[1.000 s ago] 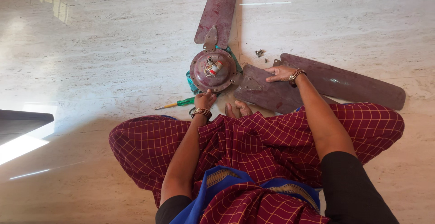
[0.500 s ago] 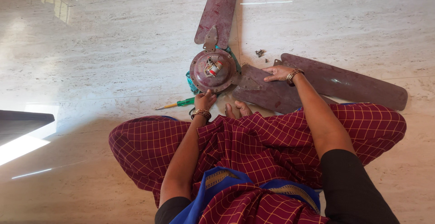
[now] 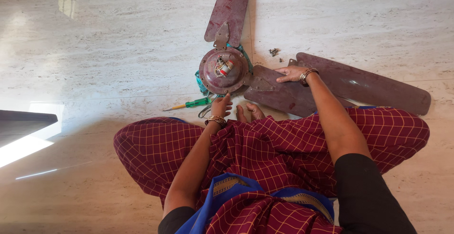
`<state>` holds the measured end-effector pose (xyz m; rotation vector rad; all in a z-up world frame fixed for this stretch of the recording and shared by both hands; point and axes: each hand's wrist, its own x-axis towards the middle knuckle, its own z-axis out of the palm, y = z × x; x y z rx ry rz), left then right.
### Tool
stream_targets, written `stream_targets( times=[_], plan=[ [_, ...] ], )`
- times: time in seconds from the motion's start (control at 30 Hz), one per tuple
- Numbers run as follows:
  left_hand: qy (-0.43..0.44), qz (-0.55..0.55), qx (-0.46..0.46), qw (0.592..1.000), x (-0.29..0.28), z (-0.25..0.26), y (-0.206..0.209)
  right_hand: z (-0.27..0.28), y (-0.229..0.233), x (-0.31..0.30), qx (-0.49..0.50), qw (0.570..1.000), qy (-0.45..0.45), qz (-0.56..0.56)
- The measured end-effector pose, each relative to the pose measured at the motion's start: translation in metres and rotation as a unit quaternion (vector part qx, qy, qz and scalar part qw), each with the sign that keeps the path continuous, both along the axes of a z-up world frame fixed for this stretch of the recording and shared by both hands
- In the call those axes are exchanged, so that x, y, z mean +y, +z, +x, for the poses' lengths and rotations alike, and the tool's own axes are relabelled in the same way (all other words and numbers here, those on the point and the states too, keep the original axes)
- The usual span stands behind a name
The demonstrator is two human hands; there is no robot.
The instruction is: The person sits on the floor and attaches a fan blade to the motor housing using a screwdriver. They align the blade, insert screws, and tighten them to secure the blade in place.
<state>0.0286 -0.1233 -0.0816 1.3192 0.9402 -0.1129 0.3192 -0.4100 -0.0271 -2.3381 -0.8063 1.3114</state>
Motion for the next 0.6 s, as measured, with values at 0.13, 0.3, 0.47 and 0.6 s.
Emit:
stream_targets(
  times=[0.13,0.3,0.47,0.6],
  plan=[
    [-0.063,0.088,-0.035,0.993,-0.017,0.011,-0.013,0.006,0.0,0.003,-0.005,1.0,0.029,-0.003],
    [-0.078,0.07,-0.112,0.988,-0.028,0.021,-0.017,0.01,-0.001,0.005,-0.014,0.999,0.04,-0.023],
    [-0.092,0.055,-0.078,0.991,-0.036,0.029,-0.016,0.014,-0.001,0.007,-0.014,0.998,0.042,-0.046],
    [-0.047,-0.029,-0.138,0.989,-0.045,0.037,-0.017,0.013,-0.002,0.008,-0.019,0.998,0.042,-0.047]
  ],
)
